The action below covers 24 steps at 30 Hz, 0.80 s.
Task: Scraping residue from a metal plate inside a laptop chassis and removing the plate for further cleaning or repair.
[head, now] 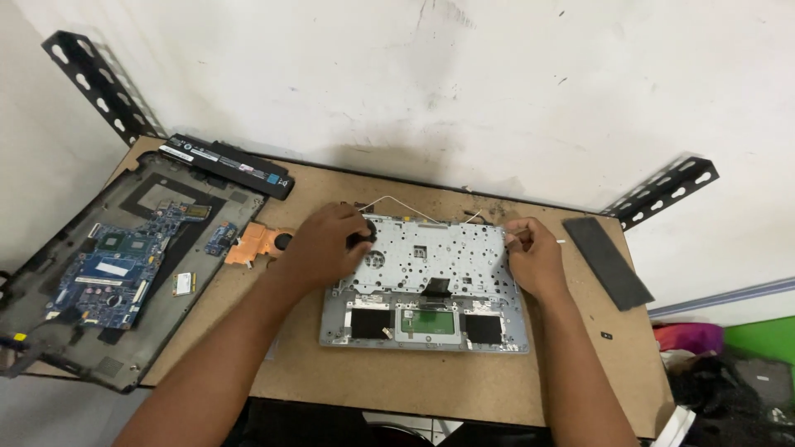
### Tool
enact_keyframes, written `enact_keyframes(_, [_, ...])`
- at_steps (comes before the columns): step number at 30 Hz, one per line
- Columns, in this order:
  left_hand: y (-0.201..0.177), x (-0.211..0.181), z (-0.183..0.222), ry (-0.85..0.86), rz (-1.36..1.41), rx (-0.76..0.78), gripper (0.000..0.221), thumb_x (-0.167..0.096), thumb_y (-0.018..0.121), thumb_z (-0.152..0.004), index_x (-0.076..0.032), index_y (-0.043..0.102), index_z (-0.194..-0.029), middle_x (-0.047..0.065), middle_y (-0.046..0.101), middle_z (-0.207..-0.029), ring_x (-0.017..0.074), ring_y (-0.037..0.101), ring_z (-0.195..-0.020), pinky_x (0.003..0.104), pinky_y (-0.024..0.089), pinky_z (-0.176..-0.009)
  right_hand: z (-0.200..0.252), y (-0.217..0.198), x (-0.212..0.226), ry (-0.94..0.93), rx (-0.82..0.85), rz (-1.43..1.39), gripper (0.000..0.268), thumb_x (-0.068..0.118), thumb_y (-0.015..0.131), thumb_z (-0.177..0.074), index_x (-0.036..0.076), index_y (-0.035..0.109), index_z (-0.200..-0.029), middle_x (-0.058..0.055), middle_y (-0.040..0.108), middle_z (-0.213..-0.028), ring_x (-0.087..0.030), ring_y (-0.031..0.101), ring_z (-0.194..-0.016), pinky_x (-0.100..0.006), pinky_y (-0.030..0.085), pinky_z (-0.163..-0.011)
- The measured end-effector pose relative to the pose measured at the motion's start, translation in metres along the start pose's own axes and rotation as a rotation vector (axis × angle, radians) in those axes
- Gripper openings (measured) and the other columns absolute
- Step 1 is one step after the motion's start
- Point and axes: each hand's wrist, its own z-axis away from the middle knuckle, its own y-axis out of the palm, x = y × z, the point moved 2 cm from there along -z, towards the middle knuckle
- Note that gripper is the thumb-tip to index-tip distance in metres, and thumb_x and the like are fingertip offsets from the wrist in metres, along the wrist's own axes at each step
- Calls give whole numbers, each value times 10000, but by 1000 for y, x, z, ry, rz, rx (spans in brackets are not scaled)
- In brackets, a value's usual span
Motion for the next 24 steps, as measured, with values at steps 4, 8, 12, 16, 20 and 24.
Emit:
enact_keyframes(4, [2, -10, -1, 7, 65, 1, 155, -240, 664, -802, -88, 656, -832, 129, 626, -886, 324, 622, -872, 409, 491, -774, 2, 0, -1, 4, 3, -11, 190, 63, 561, -905, 51, 649, -1073, -196, 646, -877, -302, 591, -790, -409, 476, -690])
enact_keyframes(8, [1, -15, 0, -16, 3, 29, 140, -207, 685, -787, -85, 658, -851, 126, 618, -896, 321, 613, -873, 412, 488, -775, 4, -1, 2, -14, -2, -16, 193, 65, 566, -904, 65, 649, -1078, -178, 640, -867, -278, 580, -785, -403, 475, -689])
enact_keyframes(12, [0, -15, 1, -26, -126, 113, 151, -234, 646, -820, -107, 678, -896, 106, 623, -956, 291, 609, -919, 394, 479, -808, 6, -2, 7, -18, -4, -37, 193, 60, 565, -900, 62, 651, -1074, -169, 631, -849, -260, 566, -773, -389, 473, -686])
enact_keyframes(16, [-4, -28, 14, -54, -143, 157, 134, -201, 632, -826, -103, 688, -898, 97, 627, -937, 276, 616, -909, 376, 481, -811, 8, -2, 2, -18, -3, -36, 191, 57, 570, -894, 63, 654, -1066, -149, 610, -826, -246, 555, -763, -384, 472, -676])
enact_keyframes(20, [-18, -39, 25, -56, -157, 207, 147, -195, 603, -830, -102, 698, -894, 118, 639, -942, 306, 625, -888, 385, 493, -783, 5, -2, 8, -38, 4, -45, 195, 50, 567, -896, 53, 652, -1071, -161, 607, -830, -250, 556, -761, -386, 474, -679])
enact_keyframes(24, [-25, -37, 24, -84, -173, 197, 181, -210, 581, -855, -83, 691, -921, 132, 638, -915, 295, 632, -850, 366, 497, -762, 7, -4, 9, -24, 10, -47, 202, 51, 557, -905, 50, 648, -1085, -182, 622, -851, -266, 576, -767, -392, 482, -676])
